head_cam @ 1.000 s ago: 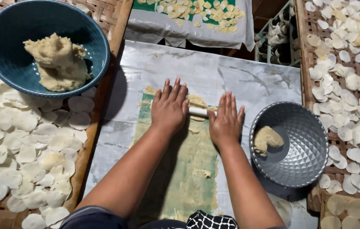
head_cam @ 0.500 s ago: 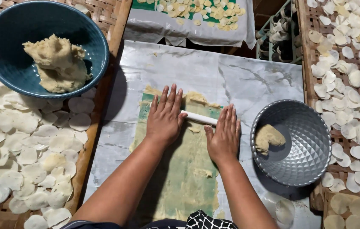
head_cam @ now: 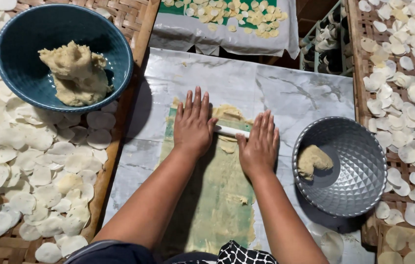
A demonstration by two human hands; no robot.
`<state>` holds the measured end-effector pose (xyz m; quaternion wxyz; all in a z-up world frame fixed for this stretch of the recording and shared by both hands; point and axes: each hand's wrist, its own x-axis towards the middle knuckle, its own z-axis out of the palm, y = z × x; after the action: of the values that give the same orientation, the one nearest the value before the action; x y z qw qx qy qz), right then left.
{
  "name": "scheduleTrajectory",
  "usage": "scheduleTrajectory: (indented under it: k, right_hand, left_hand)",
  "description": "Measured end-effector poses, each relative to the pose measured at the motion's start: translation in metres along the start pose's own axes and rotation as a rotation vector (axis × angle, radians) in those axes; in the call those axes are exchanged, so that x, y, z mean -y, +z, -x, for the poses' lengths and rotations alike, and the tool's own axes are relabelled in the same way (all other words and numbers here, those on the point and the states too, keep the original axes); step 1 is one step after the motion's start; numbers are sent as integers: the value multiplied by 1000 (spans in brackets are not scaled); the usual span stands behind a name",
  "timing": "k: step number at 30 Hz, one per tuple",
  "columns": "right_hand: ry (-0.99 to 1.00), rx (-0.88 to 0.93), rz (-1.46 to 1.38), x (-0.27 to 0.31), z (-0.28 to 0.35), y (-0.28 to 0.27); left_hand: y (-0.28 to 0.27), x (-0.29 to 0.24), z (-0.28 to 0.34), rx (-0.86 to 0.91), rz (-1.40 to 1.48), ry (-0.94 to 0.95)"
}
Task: Rolling out dough and cutting it into small circles to make crackers
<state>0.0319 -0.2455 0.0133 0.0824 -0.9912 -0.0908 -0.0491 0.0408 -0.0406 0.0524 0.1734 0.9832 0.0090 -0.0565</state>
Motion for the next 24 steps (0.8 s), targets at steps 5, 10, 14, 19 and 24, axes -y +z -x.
scheduleTrajectory:
  k: [5, 10, 14, 19, 24]
  right_hand:
    - [-33, -8, -26, 4, 38, -6]
    - [-11, 0, -4, -5, -22, 1]
    - [103, 136, -18, -9, -70, 3]
    - [76, 97, -58, -7, -46, -5]
    - [-88, -27, -173, -8, 30, -15]
  left_hand:
    - [6, 8, 33, 30, -27, 39]
    - [3, 4, -15, -6, 2, 4]
    - [1, 1, -58, 64, -30, -54]
    - [-3, 2, -41, 16, -28, -37]
    - [22, 18, 29, -98, -39, 146]
